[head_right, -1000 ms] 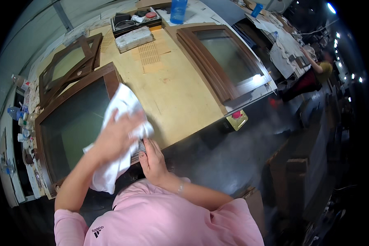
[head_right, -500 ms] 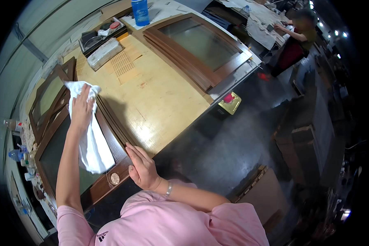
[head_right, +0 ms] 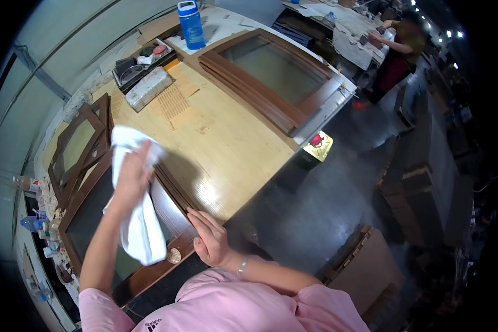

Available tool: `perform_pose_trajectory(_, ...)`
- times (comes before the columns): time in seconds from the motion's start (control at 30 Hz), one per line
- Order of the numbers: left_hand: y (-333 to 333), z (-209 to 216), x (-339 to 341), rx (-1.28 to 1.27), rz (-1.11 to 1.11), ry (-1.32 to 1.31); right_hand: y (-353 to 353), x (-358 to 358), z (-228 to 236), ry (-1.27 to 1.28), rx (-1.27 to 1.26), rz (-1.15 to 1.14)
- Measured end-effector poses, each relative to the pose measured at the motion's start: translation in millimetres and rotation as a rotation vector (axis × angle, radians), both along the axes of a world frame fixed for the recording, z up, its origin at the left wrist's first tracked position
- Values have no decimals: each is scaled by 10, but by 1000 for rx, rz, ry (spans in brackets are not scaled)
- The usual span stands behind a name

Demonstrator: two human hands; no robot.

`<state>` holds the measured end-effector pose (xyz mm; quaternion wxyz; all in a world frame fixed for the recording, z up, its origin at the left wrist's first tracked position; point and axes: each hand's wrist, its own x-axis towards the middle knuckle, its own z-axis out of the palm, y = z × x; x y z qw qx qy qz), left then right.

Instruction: The person polishes a wooden window frame by hand with a cloth, applies a liquid from a bottle, and uses a small sanding block to smooth specific areas of the wood.

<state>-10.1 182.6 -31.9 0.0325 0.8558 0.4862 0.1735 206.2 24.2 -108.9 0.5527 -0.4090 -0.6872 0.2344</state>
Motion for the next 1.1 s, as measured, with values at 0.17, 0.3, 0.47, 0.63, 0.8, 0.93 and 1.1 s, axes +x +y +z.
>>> perform_pose_trajectory(0.17, 449, 107, -843, -107, 440, -294, -21, 7, 133, 9, -26, 59)
perform_pose_trajectory(0.3, 391, 351, -181, -464, 542, -484, 18, 32, 98, 41, 9, 22)
perform_pose_trajectory(0.47, 123, -131, -822, 46, 272, -99, 28, 29, 171, 2, 39, 40)
perform_pose_trajectory(0.63, 127, 104, -1240, -203, 691, -693, 32, -15, 163, -25, 22, 30)
perform_pose_trajectory(0.8, 72, 76, -270, -76, 222, 16, 29, 35, 225, -28, 7, 65)
perform_pose_trajectory(0.93, -518, -184, -1693, 16, 473, -7, 10, 15, 290, -40, -4, 74)
perform_pose_trajectory(1.1, -1707, 121, -3186, -34, 1191, -302, -29, 9, 245, -43, -6, 81)
